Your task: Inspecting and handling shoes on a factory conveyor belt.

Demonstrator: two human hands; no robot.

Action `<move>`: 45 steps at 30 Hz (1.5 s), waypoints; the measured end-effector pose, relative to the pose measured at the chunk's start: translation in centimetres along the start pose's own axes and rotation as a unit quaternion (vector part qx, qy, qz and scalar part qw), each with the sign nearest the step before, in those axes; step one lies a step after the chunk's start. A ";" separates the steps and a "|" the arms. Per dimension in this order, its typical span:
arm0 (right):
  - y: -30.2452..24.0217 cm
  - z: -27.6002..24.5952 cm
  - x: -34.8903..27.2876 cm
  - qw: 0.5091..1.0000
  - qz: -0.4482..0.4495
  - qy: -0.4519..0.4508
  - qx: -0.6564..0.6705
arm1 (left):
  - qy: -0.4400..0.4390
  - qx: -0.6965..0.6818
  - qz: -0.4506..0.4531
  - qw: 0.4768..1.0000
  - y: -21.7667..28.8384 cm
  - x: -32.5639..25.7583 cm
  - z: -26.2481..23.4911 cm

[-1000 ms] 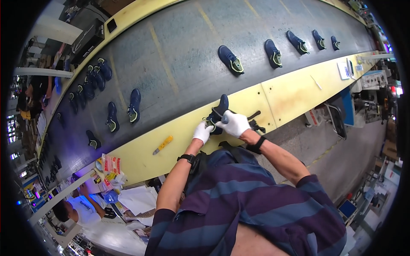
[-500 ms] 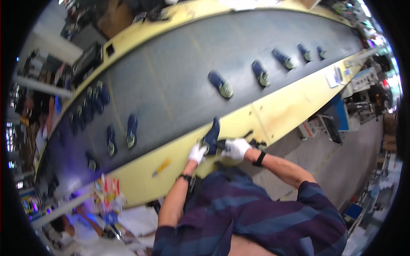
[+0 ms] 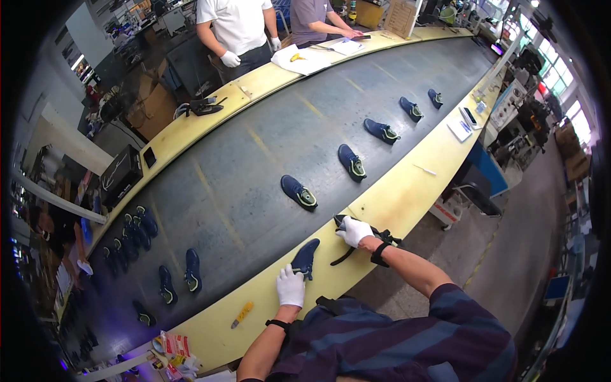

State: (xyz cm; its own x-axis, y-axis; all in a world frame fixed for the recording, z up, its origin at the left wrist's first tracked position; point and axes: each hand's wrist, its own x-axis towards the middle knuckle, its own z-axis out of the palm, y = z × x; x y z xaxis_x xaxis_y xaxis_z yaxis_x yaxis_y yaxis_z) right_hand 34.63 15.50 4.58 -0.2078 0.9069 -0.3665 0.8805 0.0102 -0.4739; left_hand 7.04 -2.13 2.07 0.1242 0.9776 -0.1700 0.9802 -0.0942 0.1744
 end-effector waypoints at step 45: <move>2.1 0.9 1.4 0.998 0.054 -0.013 0.023 | -0.364 -0.478 -0.262 0.755 1.5 6.3 -1.9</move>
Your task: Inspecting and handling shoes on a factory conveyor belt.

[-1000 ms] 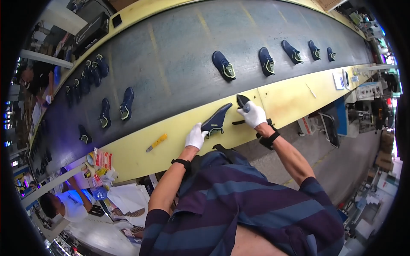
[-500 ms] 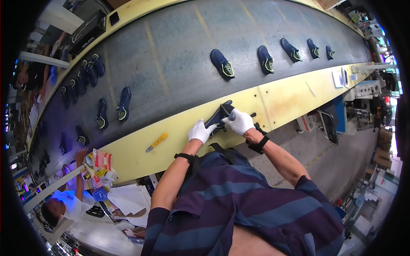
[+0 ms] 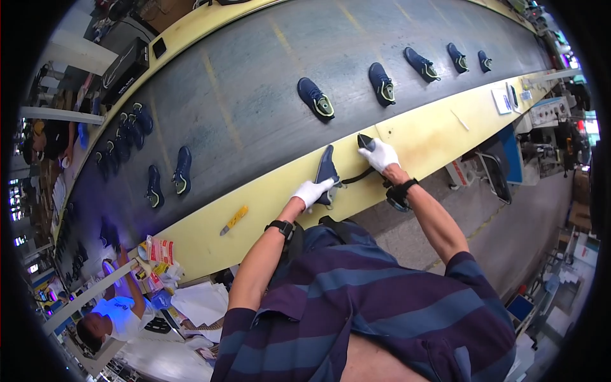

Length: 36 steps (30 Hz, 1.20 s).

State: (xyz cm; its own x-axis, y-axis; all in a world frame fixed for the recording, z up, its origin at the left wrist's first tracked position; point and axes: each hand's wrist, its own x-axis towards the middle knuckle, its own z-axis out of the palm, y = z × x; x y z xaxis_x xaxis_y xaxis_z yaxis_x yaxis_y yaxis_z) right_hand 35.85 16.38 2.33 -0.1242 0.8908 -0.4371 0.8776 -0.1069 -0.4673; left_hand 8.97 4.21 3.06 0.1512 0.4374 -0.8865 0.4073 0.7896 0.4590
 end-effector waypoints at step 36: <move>-13.2 -7.2 -11.5 0.990 -0.025 -0.061 0.125 | -0.160 -0.512 -0.082 0.840 3.5 -4.2 0.2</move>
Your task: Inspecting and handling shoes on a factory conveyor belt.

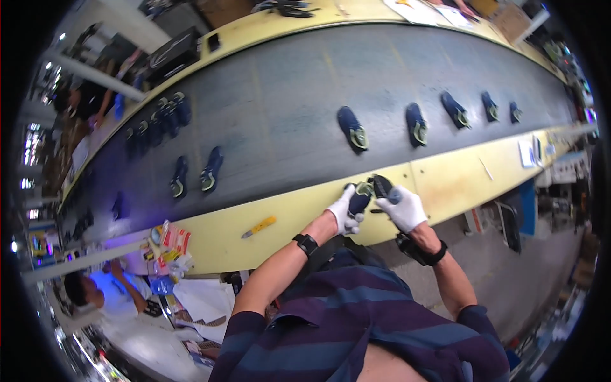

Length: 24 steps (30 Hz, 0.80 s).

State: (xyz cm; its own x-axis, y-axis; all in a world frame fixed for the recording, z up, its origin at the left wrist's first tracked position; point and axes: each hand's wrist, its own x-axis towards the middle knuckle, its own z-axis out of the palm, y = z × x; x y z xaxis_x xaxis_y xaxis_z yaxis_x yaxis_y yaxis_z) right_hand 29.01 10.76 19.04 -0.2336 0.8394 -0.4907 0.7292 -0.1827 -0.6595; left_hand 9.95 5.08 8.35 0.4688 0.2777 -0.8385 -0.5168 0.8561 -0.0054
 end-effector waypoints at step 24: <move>6.5 2.1 18.7 0.943 -0.175 0.155 -0.237 | -0.083 -0.529 0.327 0.778 10.6 -3.7 -37.3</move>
State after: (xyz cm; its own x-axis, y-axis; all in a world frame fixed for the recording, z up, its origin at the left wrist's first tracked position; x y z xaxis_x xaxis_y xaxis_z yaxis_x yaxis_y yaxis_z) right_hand 28.02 24.27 4.41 -0.3684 0.9282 -0.0519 0.8646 0.3216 -0.3860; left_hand -23.95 -3.10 -8.91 -0.1021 0.6315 -0.7686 -0.9433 -0.3068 -0.1267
